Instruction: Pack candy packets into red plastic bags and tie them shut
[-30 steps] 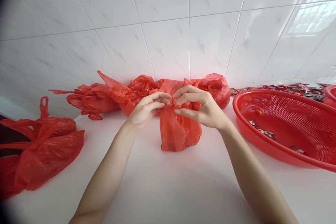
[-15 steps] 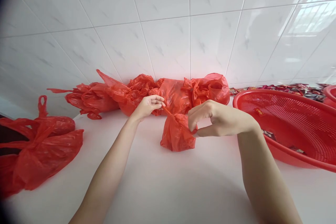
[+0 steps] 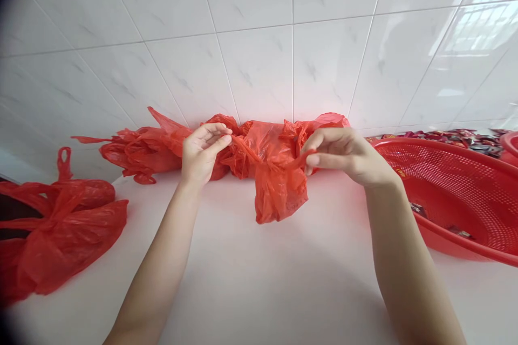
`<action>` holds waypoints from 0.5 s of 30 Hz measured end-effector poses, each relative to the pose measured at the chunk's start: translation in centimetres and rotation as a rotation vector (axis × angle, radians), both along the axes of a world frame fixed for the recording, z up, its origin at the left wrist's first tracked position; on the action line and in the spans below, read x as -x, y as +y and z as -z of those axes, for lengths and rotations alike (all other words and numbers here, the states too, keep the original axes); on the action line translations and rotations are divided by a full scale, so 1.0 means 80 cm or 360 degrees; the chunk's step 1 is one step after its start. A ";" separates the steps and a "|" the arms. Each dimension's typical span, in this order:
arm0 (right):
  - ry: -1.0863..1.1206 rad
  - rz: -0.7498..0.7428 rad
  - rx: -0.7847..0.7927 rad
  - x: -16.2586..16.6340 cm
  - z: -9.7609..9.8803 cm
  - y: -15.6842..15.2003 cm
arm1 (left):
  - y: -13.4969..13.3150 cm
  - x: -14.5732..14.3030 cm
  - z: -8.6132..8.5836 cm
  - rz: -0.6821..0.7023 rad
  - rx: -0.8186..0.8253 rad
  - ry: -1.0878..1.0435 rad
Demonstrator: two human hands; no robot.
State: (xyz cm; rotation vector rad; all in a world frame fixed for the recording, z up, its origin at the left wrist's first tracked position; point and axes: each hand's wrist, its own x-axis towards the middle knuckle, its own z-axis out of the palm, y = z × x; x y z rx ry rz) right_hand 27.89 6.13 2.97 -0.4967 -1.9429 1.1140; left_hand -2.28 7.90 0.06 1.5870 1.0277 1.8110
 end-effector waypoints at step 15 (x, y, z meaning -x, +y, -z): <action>-0.0085 0.0155 0.0191 0.042 0.008 -0.005 | -0.034 -0.042 -0.008 0.0455 0.0230 0.0242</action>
